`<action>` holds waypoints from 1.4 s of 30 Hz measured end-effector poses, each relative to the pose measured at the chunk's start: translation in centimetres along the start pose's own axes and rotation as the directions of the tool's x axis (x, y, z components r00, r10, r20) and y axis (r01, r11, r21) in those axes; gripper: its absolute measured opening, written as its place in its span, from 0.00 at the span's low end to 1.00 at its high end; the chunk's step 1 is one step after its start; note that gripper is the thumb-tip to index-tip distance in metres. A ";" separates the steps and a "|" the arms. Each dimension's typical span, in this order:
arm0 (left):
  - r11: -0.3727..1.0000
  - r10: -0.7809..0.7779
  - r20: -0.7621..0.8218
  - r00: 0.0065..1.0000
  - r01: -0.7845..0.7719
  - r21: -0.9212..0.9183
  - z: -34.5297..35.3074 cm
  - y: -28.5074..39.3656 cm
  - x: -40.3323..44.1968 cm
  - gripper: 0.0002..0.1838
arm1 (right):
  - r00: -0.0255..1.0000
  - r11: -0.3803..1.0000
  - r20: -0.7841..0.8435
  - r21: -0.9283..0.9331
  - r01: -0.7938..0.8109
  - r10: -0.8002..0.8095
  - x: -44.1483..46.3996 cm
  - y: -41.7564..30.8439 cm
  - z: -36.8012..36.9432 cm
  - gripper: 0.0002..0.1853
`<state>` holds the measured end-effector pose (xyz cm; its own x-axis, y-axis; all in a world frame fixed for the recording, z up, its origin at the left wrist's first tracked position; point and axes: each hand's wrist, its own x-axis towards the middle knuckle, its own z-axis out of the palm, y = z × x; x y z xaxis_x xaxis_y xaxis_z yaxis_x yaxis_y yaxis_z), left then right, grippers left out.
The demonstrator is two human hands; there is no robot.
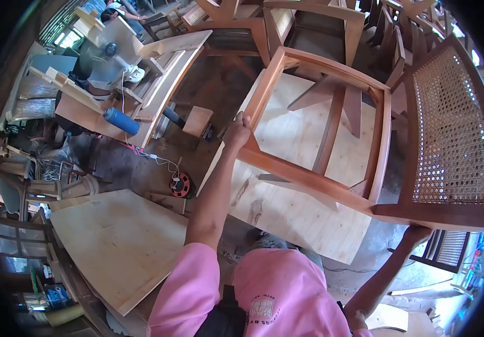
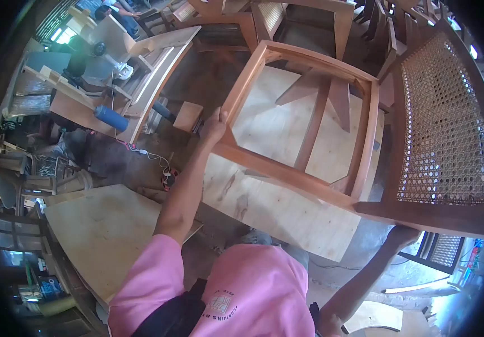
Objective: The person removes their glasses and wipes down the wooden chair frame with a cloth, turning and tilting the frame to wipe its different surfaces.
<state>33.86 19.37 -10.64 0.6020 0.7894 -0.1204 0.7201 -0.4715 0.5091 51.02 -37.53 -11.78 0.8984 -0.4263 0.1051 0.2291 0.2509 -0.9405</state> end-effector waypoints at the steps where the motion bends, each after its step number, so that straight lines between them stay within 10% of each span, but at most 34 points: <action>1: 0.997 0.063 -0.060 0.996 -0.060 0.051 1.2 -1.3 0.2 0.29 | 1.000 0.999 -0.008 -0.031 0.023 -0.023 0.0 0.3 -0.3 0.24; 16: 0.994 -0.053 0.019 0.998 0.051 0.101 0.2 -1.6 -2.9 0.33 | 0.991 0.993 -0.132 -0.118 -0.021 0.006 3.9 4.2 -1.8 0.28; 23: 1.000 -0.030 0.021 0.999 0.030 -0.002 0.5 -2.1 -2.5 0.38 | 0.981 0.980 0.046 -0.060 0.190 -0.188 4.7 4.8 -2.4 0.30; 27: 0.996 0.023 -0.069 0.997 -0.029 -0.089 4.2 -5.0 -0.6 0.40 | 0.888 0.810 0.089 -0.377 0.450 -0.452 6.7 6.7 -3.3 0.18; 29: 0.999 0.035 0.036 0.999 -0.035 0.001 1.2 -3.3 -2.9 0.36 | 0.906 0.853 0.075 -0.312 0.418 -0.416 5.1 4.3 -2.4 0.20; 31: 0.998 0.055 -0.046 0.997 -0.054 0.017 0.6 -2.7 -4.8 0.33 | 0.992 0.961 0.029 0.252 0.112 -0.123 3.7 2.2 -0.3 0.22; 32: 0.999 0.041 -0.056 0.998 -0.040 0.014 0.7 -2.6 -5.5 0.33 | 0.943 0.921 0.083 -0.202 0.332 -0.322 4.1 2.5 -0.9 0.26; 39: 0.997 0.031 -0.047 0.998 -0.027 0.079 1.5 -3.5 -5.5 0.32 | 0.999 0.987 0.021 0.156 -0.045 0.042 0.0 -3.3 2.7 0.25; 42: 0.996 0.037 -0.039 0.999 -0.034 0.079 1.3 -3.1 -5.5 0.32 | 0.989 0.981 0.106 -0.153 0.118 -0.103 1.9 -2.7 0.3 0.27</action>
<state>28.77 15.98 -12.61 0.6146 0.7859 -0.0680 0.7241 -0.5279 0.4438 52.23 -38.78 -8.93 0.9048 -0.3552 0.2349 0.2738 0.0628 -0.9597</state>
